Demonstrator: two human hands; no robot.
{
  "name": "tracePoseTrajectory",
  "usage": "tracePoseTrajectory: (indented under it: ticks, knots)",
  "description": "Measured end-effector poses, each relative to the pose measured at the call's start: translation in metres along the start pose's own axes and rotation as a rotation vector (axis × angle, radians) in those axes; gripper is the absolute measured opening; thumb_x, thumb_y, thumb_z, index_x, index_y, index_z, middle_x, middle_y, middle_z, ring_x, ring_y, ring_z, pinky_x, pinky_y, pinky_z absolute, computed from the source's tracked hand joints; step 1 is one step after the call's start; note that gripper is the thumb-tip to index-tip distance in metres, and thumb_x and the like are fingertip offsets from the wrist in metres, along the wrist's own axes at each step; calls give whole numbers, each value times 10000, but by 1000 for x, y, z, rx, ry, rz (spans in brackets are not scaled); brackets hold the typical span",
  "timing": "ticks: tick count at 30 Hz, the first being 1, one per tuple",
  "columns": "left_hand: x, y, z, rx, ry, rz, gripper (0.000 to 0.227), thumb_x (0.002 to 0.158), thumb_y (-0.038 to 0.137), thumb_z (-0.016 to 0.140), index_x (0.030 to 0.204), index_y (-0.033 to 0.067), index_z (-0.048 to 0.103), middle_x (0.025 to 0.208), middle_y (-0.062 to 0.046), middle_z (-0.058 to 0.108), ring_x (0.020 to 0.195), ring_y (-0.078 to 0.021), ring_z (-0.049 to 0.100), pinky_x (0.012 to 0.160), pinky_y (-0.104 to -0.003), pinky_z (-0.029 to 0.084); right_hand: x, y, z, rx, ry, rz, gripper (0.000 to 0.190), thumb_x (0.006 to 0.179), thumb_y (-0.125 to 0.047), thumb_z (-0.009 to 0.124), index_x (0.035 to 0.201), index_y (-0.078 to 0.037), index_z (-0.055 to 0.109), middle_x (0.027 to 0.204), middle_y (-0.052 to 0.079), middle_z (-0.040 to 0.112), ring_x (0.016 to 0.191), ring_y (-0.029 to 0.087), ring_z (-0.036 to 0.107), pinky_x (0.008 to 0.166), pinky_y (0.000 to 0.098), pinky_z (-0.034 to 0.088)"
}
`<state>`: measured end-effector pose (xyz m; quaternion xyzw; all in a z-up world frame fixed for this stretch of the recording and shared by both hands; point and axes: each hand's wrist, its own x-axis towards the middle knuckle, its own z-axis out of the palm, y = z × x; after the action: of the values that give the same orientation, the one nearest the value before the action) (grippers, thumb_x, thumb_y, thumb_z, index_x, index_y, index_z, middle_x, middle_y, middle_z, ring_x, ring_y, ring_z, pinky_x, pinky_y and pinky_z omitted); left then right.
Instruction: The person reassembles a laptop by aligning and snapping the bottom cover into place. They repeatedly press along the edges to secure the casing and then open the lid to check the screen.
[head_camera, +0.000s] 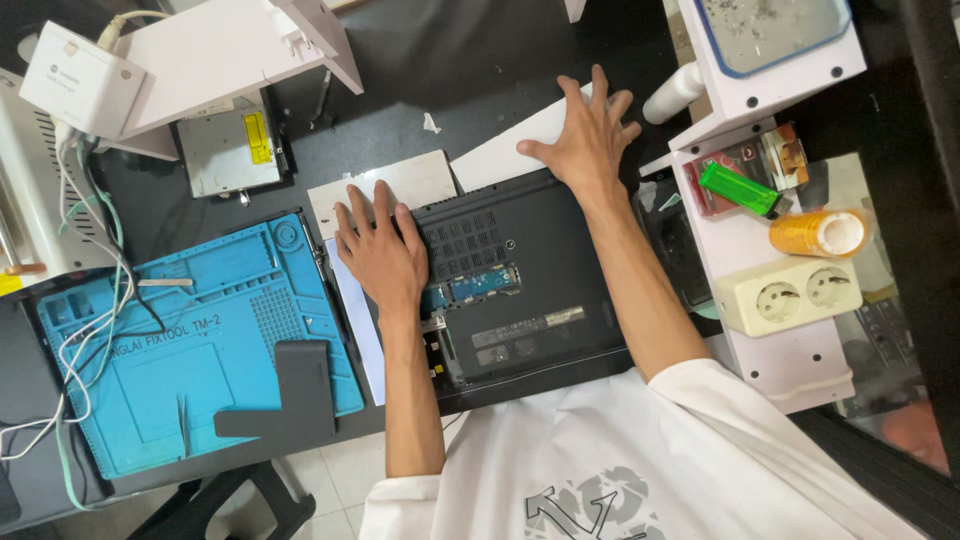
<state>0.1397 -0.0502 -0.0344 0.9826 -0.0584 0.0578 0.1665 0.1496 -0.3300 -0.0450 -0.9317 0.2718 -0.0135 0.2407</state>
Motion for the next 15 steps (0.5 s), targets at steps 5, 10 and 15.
tracePoseTrajectory:
  ticks: [5, 10, 15]
  knots:
    - [-1, -2, -1, -19, 20, 10, 468, 1070, 369, 450, 1459, 146, 584, 1589, -190, 439, 1480, -435, 345, 1178, -585, 259, -2, 8, -7, 2, -18, -80, 788, 687, -434, 947, 1358, -167, 631, 1567, 150, 363, 1376, 415, 313, 998, 699, 342]
    - [-3, -5, -2, -80, 37, 9, 454, 1067, 352, 486, 1425, 99, 605, 1558, -197, 479, 1451, -431, 392, 1139, -557, 313, -13, 13, -11, 25, -7, -53, 729, 730, -421, 918, 1338, -155, 618, 1543, 122, 373, 1352, 409, 322, 972, 696, 350]
    - [-6, -8, -3, -81, 64, 37, 457, 1056, 349, 524, 1398, 63, 627, 1522, -191, 525, 1421, -415, 429, 1147, -551, 327, -18, 17, -11, -6, 12, -38, 715, 762, -439, 893, 1347, -146, 605, 1545, 130, 361, 1354, 429, 316, 950, 682, 362]
